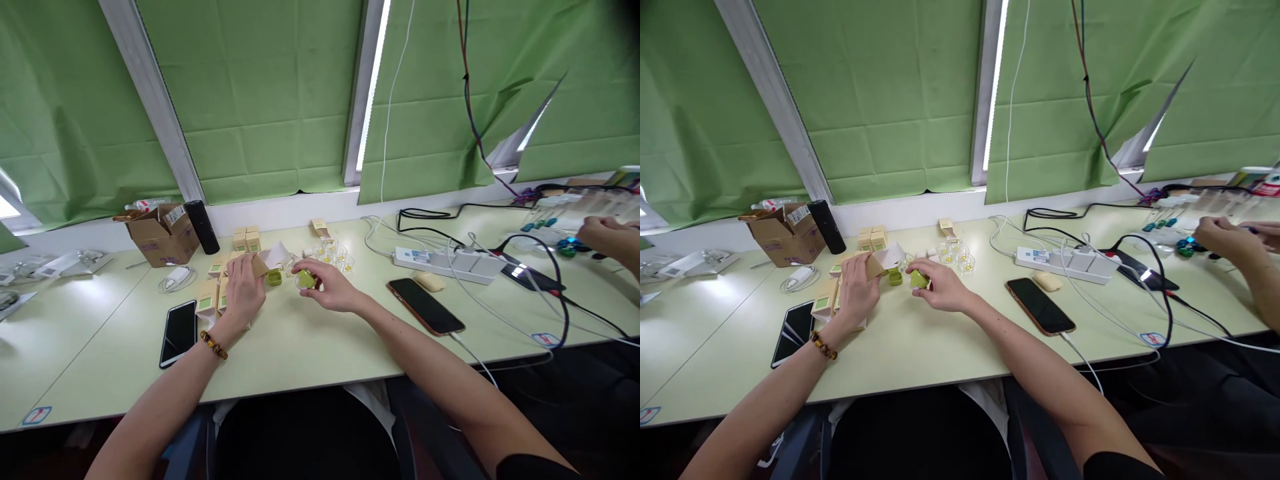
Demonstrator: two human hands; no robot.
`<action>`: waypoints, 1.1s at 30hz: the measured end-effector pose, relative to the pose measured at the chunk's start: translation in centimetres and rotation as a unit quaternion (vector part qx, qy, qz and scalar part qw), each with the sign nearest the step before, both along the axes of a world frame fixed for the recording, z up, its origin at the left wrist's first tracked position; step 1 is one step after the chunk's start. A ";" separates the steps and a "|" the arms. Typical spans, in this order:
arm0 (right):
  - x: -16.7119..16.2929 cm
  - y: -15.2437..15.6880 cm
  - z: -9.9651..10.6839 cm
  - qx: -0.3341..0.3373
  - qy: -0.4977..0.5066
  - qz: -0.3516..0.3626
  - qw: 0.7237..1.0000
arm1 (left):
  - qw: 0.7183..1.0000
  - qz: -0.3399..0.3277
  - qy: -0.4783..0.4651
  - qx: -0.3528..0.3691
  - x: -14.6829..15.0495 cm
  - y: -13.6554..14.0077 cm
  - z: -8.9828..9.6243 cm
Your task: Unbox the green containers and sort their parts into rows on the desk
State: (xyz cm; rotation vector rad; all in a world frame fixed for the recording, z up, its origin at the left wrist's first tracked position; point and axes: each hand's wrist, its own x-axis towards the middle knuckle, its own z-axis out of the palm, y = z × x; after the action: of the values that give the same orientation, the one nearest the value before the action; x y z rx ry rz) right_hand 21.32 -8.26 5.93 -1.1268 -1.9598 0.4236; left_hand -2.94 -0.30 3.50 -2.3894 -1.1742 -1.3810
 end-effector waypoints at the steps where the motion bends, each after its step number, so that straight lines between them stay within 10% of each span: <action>1: 0.4 -0.2 0.4 0.009 -0.080 -0.008 0.997 | 1.000 -0.011 -0.027 -0.009 0.0 0.2 -0.1; 8: 1.5 -1.0 1.5 -0.055 -0.380 -0.065 0.921 | 0.949 -0.100 -0.240 -0.178 0.6 0.5 -0.9; 15: 1.4 -1.4 1.1 -0.084 -0.412 -0.041 0.906 | 0.752 -0.334 -0.432 -0.370 1.2 -0.2 -0.1; 20: 1.3 -1.8 1.3 -0.077 -0.382 -0.027 0.921 | 0.679 -0.365 -0.479 -0.421 0.9 -0.3 0.1; 33: -1.1 -2.3 1.4 -0.062 -0.364 0.007 0.929 | 0.645 -0.399 -0.484 -0.436 1.0 -0.2 -0.2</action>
State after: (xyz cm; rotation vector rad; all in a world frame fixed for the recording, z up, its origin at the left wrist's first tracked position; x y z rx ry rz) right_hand 20.25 -10.52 7.30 -1.4968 -2.6030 0.1340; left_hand -1.95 -0.54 3.29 -2.9785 -1.0599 -3.3672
